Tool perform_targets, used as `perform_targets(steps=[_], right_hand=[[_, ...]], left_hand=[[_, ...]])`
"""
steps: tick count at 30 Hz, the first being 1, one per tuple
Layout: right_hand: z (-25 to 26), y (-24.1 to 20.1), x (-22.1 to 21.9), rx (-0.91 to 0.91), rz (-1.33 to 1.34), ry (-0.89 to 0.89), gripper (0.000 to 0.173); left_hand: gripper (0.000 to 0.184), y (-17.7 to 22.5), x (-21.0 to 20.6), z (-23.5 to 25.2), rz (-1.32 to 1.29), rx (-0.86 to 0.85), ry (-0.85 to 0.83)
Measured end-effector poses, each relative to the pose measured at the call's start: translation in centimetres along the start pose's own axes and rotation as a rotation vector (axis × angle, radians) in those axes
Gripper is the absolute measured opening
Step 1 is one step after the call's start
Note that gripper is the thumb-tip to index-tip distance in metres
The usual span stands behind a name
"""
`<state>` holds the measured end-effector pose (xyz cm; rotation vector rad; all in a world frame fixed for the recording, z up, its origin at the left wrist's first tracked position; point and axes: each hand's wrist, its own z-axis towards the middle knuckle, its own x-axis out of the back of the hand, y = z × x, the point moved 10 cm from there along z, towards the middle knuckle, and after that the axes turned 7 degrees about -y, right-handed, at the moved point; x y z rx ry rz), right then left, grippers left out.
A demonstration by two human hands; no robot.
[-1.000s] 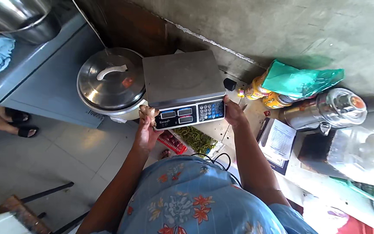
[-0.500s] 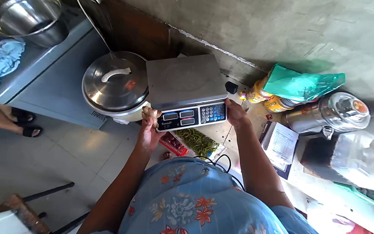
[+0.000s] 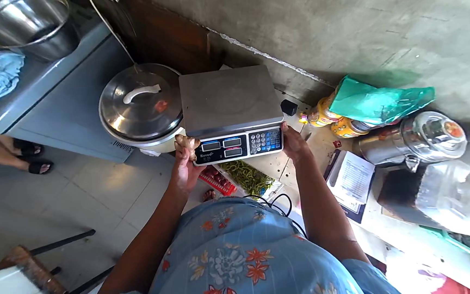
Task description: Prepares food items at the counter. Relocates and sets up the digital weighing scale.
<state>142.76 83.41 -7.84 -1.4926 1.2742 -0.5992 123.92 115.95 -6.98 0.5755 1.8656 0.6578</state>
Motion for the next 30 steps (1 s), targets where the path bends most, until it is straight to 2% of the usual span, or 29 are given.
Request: perform_targets(steps=[4,10,14,20,23,26,30], right_hand=[[-0.2,-0.2,-0.3,-0.014,0.001,0.016,0.055],[0.0,-0.3,-0.2,0.012,-0.011,0.018,0.051],[-0.1,-0.3,-0.1,0.002,-0.037,0.033,0.053],[0.0,-0.5,0.0,-0.026,-0.056,0.053,0.05],[-1.0,-0.9,-0.1,-0.027,-0.091,0.124,0.048],[-2.7,-0.3,-0.3,-0.037,-0.071,0.108,0.045],[-5.5,1.0,-0.9,-0.06,0.006,0.069,0.046]], left_hand=[[0.084,0.0,0.1,-0.1,0.009,0.006,0.013],[0.081,0.0,0.2,0.1,0.03,-0.004,0.011],[0.067,-0.2,0.5,0.3,0.03,0.011,0.025],[0.062,-0.3,0.6,0.3,0.007,0.021,0.03],[0.062,-0.1,0.5,-0.3,0.016,0.037,0.036],[0.057,0.0,0.2,-1.9,0.002,0.064,-0.012],[0.051,-0.4,0.7,-3.4,-0.01,0.094,0.03]])
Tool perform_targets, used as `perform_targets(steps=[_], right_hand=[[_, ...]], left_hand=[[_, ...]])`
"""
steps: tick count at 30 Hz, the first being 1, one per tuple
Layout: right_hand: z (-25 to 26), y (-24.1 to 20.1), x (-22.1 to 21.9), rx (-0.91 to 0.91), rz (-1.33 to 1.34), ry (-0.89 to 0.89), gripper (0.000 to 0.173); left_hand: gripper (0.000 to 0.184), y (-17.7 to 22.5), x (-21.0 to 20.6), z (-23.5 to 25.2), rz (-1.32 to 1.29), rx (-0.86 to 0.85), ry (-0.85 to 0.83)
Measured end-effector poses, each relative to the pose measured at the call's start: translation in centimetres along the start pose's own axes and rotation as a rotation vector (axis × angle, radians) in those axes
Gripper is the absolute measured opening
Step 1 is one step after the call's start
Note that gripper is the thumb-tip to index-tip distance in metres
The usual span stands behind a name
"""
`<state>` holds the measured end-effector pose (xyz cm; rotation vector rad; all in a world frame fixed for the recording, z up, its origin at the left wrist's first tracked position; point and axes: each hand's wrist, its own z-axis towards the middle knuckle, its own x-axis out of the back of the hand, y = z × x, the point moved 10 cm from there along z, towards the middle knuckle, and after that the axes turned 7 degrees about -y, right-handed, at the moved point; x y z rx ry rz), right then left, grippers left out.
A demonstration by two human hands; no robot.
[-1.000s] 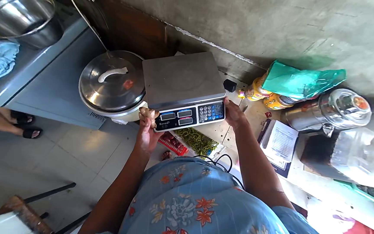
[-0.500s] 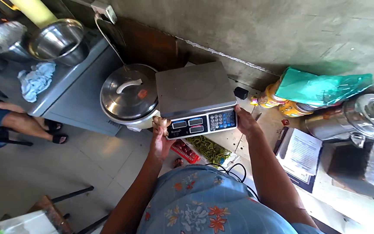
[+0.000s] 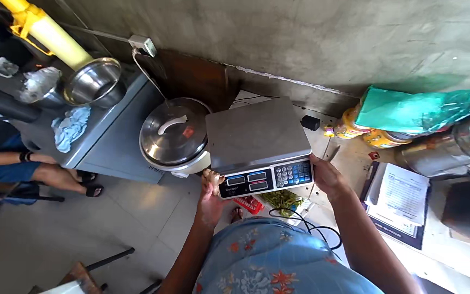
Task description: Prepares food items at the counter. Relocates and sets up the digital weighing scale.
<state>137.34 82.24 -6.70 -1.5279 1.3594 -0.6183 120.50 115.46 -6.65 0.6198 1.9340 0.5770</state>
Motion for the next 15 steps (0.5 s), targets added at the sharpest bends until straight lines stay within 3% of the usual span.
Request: perform_targets(steps=[8,15], right_hand=[[-2.3,2.1,-1.9,-0.037,0.171,-0.024,0.045],[-1.1,0.8,-0.4,0.004,0.032,0.098,0.032]], left_hand=[[0.059,1.8,1.4,0.6,0.007,-0.015,0.109],[0.069,1.2,0.5,2.1,-0.013,0.022,0.014]])
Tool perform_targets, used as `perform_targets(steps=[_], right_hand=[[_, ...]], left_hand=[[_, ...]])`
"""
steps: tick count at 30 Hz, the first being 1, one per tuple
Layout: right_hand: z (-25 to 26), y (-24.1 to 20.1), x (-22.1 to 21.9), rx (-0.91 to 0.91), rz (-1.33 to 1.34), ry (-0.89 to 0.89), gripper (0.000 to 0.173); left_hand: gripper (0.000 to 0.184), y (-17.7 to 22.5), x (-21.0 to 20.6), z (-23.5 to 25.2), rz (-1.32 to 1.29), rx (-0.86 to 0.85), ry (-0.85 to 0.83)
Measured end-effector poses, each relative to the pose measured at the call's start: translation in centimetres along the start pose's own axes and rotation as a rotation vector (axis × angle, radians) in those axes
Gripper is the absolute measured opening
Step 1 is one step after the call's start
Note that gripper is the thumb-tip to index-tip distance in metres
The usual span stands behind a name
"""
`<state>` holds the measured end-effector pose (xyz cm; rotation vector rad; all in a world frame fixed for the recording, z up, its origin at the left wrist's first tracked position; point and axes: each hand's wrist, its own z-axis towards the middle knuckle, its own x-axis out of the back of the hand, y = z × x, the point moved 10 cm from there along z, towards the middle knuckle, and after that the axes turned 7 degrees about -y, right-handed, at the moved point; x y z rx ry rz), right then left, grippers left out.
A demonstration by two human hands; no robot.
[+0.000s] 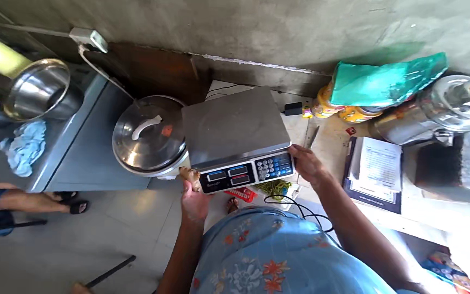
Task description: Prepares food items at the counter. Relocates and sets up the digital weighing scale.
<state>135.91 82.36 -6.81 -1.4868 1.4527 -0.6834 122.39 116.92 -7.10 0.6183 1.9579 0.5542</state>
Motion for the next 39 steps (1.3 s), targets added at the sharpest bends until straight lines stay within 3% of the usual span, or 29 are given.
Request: perform_targets(steps=[6,14,22,33,35,37,39], right_hand=[[3.9,-1.7,0.8,0.018,-0.044,-0.071,0.041],[5.7,-2.6,0.4,-0.024,-0.021,-0.167,0.047],[4.8,-2.6,0.7,0.072,-0.06,-0.064,0.05],[5.0,-2.3,1.1,0.073,-0.076,0.002,0.053],[4.9,-2.4,1.8,0.08,-0.163,0.085,0.054],[3.6,-3.7,2.5,0.117,-0.348,0.276,0.049],[0.9,-5.8,1.7,0.252,-0.599,0.401,0.044]], left_hand=[[0.07,-1.0,-1.9,1.8,-0.094,0.021,-0.118],[0.069,-0.7,-2.1,3.6,-0.069,0.019,-0.015],[0.071,-0.9,-2.4,3.2,-0.12,-0.002,-0.052],[0.07,-1.0,-1.9,3.3,-0.143,-0.02,-0.036],[0.07,-1.2,-1.6,3.3,-0.162,-0.01,-0.014],[0.071,-1.1,-1.6,3.3,-0.167,-0.008,0.004],[0.072,-1.0,-1.6,3.1,-0.175,-0.016,0.006]])
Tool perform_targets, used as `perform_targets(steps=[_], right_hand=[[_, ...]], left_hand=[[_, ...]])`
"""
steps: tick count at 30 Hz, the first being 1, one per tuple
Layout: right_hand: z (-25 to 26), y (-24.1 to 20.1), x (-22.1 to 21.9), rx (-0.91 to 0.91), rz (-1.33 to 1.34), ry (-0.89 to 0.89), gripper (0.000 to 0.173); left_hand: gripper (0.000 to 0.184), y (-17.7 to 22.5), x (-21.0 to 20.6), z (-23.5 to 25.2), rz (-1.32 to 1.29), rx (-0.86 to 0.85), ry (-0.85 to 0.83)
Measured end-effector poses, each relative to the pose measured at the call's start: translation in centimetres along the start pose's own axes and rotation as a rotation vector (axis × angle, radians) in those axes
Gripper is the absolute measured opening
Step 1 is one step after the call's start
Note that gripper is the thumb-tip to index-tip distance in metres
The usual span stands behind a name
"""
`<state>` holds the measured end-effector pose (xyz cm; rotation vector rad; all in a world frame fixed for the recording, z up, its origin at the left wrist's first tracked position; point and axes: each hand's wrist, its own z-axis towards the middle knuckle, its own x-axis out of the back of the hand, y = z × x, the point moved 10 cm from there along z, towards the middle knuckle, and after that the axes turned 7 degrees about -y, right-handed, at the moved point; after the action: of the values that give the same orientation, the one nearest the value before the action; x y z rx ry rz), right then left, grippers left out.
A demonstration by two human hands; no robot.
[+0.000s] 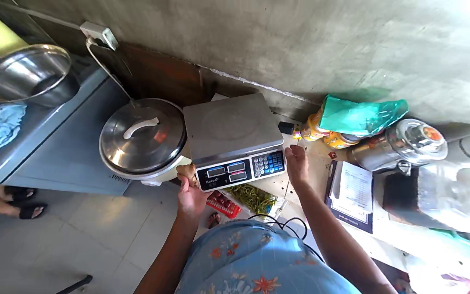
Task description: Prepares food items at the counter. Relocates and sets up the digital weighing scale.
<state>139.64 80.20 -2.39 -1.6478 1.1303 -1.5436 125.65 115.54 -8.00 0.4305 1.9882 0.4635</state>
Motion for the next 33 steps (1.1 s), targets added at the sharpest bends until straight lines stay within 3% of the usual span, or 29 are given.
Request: perform_targets(steps=[2,4,7,14,22,28,33], right_hand=[[-3.0,-2.4,-0.5,0.197,-0.207,-0.035,0.038],[-6.6,-3.3,-3.2,0.296,-0.424,-0.203,0.04],[-10.1,-1.9,-7.3,0.176,-0.742,-0.504,0.056],[-11.2,0.4,-10.4,0.021,-1.096,-0.674,0.079],[-11.6,0.4,-9.6,-0.027,-1.024,-0.693,0.073],[-12.3,1.5,-10.5,-0.038,-1.099,-0.77,0.083],[-11.7,0.6,-9.1,-0.061,-1.019,-0.703,0.075]], left_hand=[[0.072,0.1,0.0,-0.1,0.0,-0.012,0.002],[0.072,0.1,0.1,-0.2,0.011,-0.003,0.025],[0.072,-0.1,0.1,-0.4,0.024,0.02,0.061],[0.069,0.0,-0.3,-0.4,-0.004,0.01,0.067],[0.068,0.2,-0.6,-0.3,0.024,0.002,0.061],[0.067,0.1,-0.3,-0.4,0.003,-0.003,0.075],[0.067,0.2,-0.4,-0.4,0.016,-0.005,0.09]])
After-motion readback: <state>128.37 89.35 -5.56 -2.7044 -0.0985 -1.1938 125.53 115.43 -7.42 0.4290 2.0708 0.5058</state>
